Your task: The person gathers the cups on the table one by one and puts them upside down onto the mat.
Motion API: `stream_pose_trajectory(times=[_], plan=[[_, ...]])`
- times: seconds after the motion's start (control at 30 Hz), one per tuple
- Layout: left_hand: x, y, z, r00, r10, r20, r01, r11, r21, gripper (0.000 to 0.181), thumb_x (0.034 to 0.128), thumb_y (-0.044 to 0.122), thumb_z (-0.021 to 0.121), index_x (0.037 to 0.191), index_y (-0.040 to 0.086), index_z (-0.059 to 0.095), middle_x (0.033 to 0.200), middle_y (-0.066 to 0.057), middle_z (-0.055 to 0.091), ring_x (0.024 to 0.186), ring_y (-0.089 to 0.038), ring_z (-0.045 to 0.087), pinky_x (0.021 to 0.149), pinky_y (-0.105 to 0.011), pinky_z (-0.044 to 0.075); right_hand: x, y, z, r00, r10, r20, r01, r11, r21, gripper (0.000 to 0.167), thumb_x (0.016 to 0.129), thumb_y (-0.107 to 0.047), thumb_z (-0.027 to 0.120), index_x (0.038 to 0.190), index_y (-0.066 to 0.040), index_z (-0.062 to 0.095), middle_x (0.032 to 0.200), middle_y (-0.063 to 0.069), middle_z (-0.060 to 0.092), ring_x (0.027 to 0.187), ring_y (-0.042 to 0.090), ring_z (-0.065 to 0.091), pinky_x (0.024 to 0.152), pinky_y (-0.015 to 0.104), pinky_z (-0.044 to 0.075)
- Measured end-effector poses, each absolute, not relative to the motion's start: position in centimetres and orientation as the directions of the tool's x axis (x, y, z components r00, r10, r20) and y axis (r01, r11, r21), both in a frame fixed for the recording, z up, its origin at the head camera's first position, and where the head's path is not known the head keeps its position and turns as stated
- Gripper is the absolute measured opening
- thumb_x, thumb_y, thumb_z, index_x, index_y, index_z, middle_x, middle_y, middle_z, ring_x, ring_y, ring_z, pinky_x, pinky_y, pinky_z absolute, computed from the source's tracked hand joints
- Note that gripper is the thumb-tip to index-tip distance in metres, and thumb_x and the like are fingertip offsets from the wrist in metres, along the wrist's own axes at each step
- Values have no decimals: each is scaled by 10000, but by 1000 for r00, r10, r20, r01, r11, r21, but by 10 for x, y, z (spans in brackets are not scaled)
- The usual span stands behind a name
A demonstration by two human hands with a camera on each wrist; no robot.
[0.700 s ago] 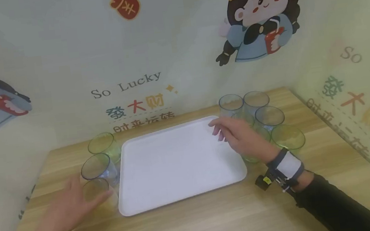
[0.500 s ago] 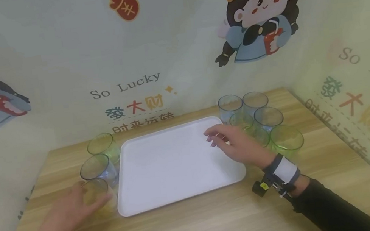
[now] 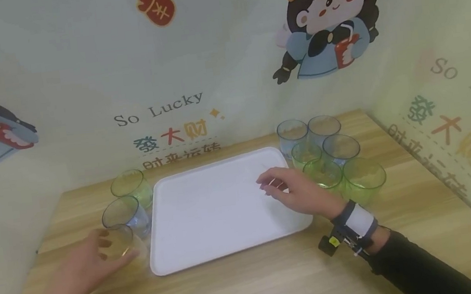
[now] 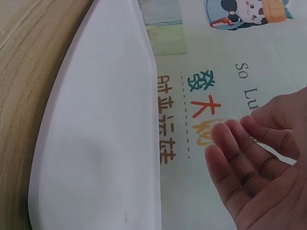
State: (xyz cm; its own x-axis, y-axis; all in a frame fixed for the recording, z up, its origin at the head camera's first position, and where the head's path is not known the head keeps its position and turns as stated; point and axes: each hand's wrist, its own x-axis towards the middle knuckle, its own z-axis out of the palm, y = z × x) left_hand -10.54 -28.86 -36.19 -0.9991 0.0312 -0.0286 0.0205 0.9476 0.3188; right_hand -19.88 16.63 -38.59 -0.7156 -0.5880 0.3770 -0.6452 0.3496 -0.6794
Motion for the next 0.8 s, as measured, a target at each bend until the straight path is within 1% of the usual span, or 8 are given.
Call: stream_pose_trajectory(times=[0.13, 0.4, 0.5, 0.63, 0.8], plan=[[-105, -287, -348, -999, 29, -20, 20, 939, 343, 1000, 798, 698, 737, 1296, -133, 491, 1196, -348, 617, 903, -396, 679, 673, -518, 575, -199, 167, -387, -722, -583, 374, -635, 342, -692, 250, 972, 78, 614, 1204, -5, 654, 1082, 44, 701, 930, 181, 681, 816, 341, 589], [-107, -280, -334, -1000, 5, -24, -4, 938, 346, 961, 794, 727, 716, 1255, -96, 529, 1146, -300, 652, 882, -354, 679, 615, -437, 564, -197, 168, -387, -740, -565, 364, -610, 338, -717, 236, 980, 60, 616, 1203, -5, 656, 1071, 47, 706, 917, 187, 686, 803, 338, 589], [-108, -280, -333, -1000, 0, -10, -3, 932, 362, 951, 802, 720, 714, 1264, -89, 524, 1144, -291, 657, 894, -364, 683, 616, -440, 566, -197, 168, -387, -744, -562, 361, -605, 338, -721, 235, 980, 55, 619, 1203, -6, 657, 1069, 54, 707, 916, 183, 687, 798, 336, 589], [-107, -280, -332, -999, 4, 35, 18, 917, 399, 953, 818, 680, 731, 1316, -98, 495, 1190, -281, 648, 929, -377, 694, 656, -467, 580, -196, 168, -387, -752, -558, 352, -592, 335, -733, 238, 986, 48, 616, 1215, -6, 653, 1090, 100, 704, 930, 185, 687, 806, 341, 590], [-108, -277, -330, -997, -14, 70, 20, 886, 464, 940, 851, 652, 717, 1389, -72, 451, 1231, -264, 641, 983, -383, 690, 697, -481, 586, -196, 168, -389, -768, -541, 343, -565, 320, -760, 258, 1002, 24, 610, 1257, -4, 633, 1132, 99, 690, 978, 197, 686, 824, 333, 586]])
